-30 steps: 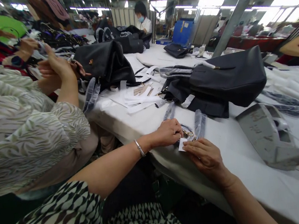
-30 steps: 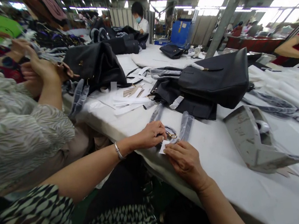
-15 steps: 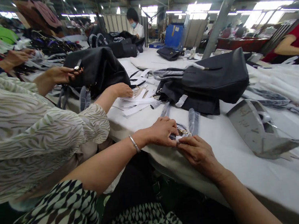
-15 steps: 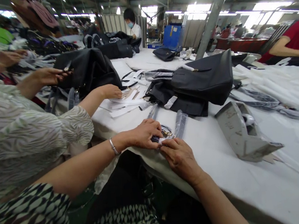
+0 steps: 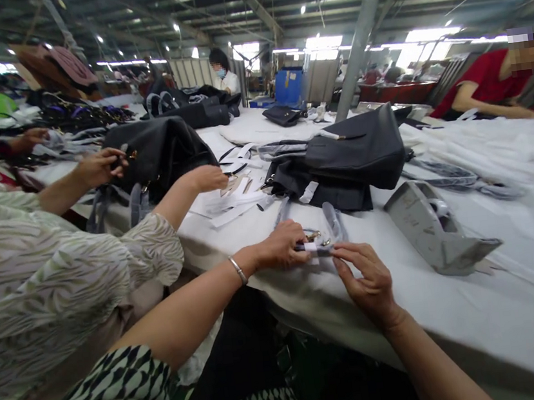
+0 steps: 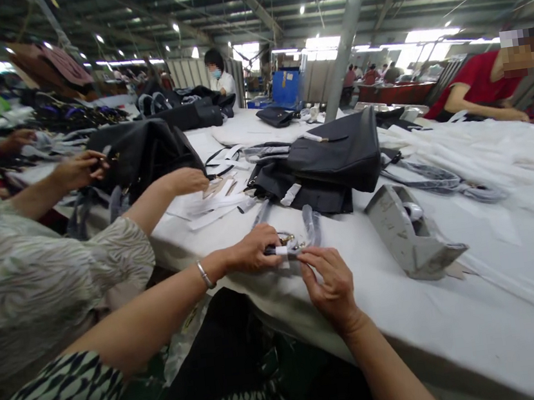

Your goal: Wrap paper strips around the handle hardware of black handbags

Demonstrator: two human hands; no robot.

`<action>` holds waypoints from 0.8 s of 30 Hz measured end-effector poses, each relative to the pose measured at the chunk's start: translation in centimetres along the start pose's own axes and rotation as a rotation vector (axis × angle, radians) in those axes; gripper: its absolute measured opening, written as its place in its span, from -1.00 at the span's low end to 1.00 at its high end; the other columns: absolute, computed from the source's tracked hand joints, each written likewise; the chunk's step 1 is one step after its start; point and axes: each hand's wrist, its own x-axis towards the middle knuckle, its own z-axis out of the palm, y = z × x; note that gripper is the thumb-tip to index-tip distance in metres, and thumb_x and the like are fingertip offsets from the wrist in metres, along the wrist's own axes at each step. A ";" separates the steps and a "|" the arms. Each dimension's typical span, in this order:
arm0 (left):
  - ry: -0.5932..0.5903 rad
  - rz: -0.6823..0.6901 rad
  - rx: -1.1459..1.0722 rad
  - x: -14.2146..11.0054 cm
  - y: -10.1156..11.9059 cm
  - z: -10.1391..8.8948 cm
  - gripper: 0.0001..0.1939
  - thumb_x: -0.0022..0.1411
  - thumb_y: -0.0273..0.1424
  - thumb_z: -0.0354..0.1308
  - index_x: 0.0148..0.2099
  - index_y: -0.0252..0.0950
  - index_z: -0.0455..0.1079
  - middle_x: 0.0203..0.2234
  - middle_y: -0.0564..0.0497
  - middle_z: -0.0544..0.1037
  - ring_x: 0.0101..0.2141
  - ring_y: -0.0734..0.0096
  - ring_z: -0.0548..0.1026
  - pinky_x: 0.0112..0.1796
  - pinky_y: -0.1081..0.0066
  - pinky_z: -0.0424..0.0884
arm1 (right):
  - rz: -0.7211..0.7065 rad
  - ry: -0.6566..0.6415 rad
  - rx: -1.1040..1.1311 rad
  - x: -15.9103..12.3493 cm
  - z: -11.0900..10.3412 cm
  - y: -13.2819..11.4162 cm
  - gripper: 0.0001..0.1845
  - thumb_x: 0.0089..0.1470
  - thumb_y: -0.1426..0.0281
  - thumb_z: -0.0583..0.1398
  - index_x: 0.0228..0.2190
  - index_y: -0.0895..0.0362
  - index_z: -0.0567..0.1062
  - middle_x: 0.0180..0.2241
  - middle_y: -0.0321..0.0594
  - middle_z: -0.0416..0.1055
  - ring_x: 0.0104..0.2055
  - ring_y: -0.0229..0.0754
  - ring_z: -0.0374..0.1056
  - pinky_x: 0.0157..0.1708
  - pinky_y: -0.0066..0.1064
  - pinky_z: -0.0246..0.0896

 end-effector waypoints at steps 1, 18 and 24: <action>0.025 -0.058 -0.089 0.0 -0.1 -0.1 -0.79 0.15 -0.25 0.19 -0.32 -0.32 0.40 -0.36 0.00 0.41 -0.23 0.32 0.32 -0.11 0.34 0.24 | 0.064 0.076 -0.009 -0.1 -0.3 -0.2 -0.86 0.14 0.47 0.19 -0.25 0.10 0.55 -0.23 -0.13 0.50 -0.17 -0.12 0.40 -0.11 -0.22 0.33; 0.118 -0.167 -0.504 0.1 0.1 0.3 -0.70 0.13 -0.14 0.21 -0.34 -0.31 0.39 -0.38 0.02 0.39 -0.19 0.30 0.33 -0.10 0.35 0.28 | 0.897 -0.223 0.633 2.7 2.9 0.7 -0.56 -0.17 0.07 0.37 -0.44 0.22 0.58 -0.56 -0.26 0.40 -0.54 -0.30 0.21 -0.53 -0.47 0.16; 0.133 -0.150 -0.559 0.8 0.5 1.0 -0.74 0.07 -0.22 0.27 -0.39 -0.30 0.33 -0.39 0.03 0.40 -0.21 0.32 0.34 -0.11 0.35 0.28 | 0.538 -0.349 0.346 3.0 1.5 3.3 -0.68 0.03 0.15 0.27 -0.46 0.18 0.59 -0.47 -0.21 0.49 -0.42 -0.19 0.38 -0.39 -0.42 0.28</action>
